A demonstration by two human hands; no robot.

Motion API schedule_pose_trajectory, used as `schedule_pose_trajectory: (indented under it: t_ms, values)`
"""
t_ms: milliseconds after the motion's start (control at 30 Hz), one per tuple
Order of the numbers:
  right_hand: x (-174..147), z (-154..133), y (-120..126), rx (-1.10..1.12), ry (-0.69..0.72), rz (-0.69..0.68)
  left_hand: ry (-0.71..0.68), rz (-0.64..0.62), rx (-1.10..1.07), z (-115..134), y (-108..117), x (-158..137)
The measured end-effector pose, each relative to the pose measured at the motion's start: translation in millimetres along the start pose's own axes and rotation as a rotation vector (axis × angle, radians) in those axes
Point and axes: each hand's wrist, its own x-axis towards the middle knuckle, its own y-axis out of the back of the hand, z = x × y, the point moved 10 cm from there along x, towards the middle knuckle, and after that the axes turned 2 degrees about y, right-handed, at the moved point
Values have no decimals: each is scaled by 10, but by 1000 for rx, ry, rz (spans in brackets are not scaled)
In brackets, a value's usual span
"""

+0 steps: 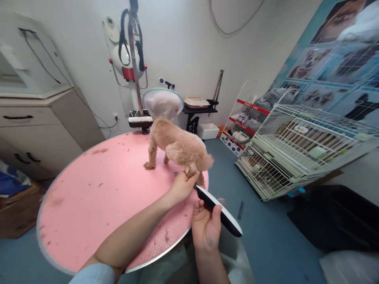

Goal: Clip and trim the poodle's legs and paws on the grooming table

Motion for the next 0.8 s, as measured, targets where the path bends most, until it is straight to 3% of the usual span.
schedule_pose_trajectory:
  t_ms: [100, 200, 300, 400, 533, 667, 800]
  values:
    - [29, -109, -24, 5, 23, -45, -1, 21, 25, -35, 24, 13]
    - [29, -340, -25, -87, 182, -93, -9, -3, 31, -18, 21, 14]
    - [-54, -575, -143, -402, 378, -222, -24, -42, 34, 15, 9, 10]
    - [-211, -719, -367, -740, 615, -446, -22, -30, 79, 7, 37, 15]
    - [-331, -734, -462, -981, 879, -612, 4, -2, 106, -28, 70, 20]
    - [-325, -637, -459, -1044, 948, -631, 12, -29, 103, -20, 52, 16]
    - [-244, -653, -452, -881, 814, -528, 4, -78, 57, -26, 18, 32]
